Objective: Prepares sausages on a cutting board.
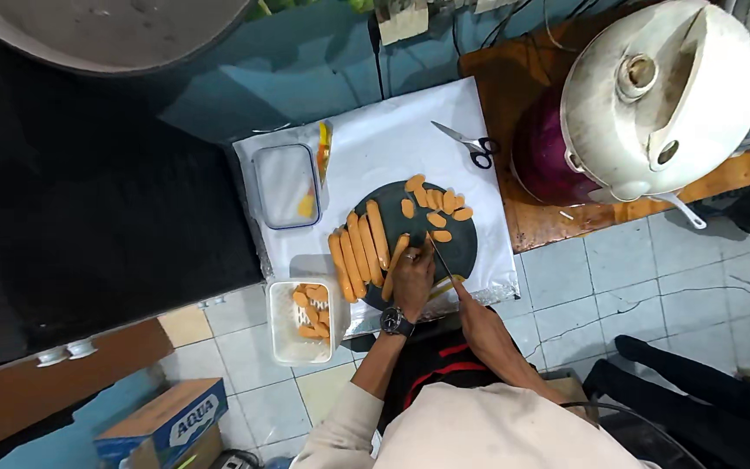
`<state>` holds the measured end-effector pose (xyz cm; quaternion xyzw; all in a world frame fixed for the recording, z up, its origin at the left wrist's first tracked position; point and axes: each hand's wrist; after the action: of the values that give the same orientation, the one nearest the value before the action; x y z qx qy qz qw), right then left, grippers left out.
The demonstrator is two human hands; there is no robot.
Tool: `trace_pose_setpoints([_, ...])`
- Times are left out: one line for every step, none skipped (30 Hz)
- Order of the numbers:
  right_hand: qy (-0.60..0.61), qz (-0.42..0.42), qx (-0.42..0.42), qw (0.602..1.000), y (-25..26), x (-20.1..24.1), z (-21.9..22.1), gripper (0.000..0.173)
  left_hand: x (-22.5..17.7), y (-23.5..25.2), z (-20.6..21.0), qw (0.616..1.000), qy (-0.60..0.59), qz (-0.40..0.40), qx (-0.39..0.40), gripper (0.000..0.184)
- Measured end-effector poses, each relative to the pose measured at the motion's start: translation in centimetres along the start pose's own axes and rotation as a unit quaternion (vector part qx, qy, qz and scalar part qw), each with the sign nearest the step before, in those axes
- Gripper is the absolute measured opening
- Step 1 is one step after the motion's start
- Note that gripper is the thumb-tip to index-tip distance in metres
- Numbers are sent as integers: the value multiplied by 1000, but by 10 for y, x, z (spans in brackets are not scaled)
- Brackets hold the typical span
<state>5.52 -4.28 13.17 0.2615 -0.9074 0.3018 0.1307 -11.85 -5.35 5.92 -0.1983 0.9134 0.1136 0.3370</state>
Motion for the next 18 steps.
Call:
trace_pose_setpoints([1,4,4,1000,9,3,-2,52,-1,1,0,1000,-4,1,5,28])
trace_pose_setpoints([5,8,12,1000,20,8,-4,52,-1,1,-1,1000,-6,1,9,28])
trace_pose_setpoints([12,14,21,1000,29,11,-3,53,0,1,-1,1000,-4,1,13,29])
trace_pose_setpoints([16,17,27,999,33,13,0,54,0,0,-1,1000,-1,0,18,29])
trace_pose_setpoints([18,18,28,999,32,11,5,54,-1,0,-1,1000,1,0,19,30])
trace_pose_setpoints([18,15,25,999,27,7,8,54,-2,1,-1,1000,4,0,18,30])
trace_pose_setpoints([17,10,24,1000,20,2,11,54,-2,2,-1,1000,5,-1,14,29])
trace_pose_setpoints([13,7,24,1000,12,-4,14,53,-3,2,-1,1000,5,-3,11,29])
trace_pose_setpoints([4,4,24,1000,8,-8,17,53,-3,1,-1,1000,2,-2,7,29])
trace_pose_setpoints([-5,6,23,1000,9,-10,17,53,-2,1,-1,1000,-5,-3,2,29])
trace_pose_setpoints([-11,15,28,999,14,-8,15,52,-1,1,-2,1000,-14,-2,-1,29])
trace_pose_setpoints([-10,23,30,999,21,-5,12,51,-1,1,-2,1000,-24,-1,-6,27])
trace_pose_setpoints([-5,27,22,999,25,-4,9,51,0,-1,-2,999,-31,2,-12,25])
trace_pose_setpoints([4,24,-2,1000,27,-3,7,52,0,-3,-1,999,-37,6,-21,23])
trace_pose_setpoints([8,15,-27,1000,28,-3,4,52,1,-2,-1,999,-42,10,-30,22])
trace_pose_setpoints([11,3,-41,999,26,-3,0,52,2,-3,-1,998,-46,13,-38,21])
trace_pose_setpoints([12,-5,-45,999,22,-3,-2,52,2,-4,-1,998,-47,15,-41,21])
trace_pose_setpoints([13,-10,-44,999,17,-3,-2,51,3,-6,0,998,-44,15,-43,21])
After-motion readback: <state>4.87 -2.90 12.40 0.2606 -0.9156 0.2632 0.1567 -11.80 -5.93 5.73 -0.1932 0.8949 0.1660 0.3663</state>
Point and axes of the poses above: each hand's wrist, its own y-axis towards the middle knuckle, its own z-axis out of the palm, x = y × z, and after that the axes turned 7 degrees about -y, right-handed
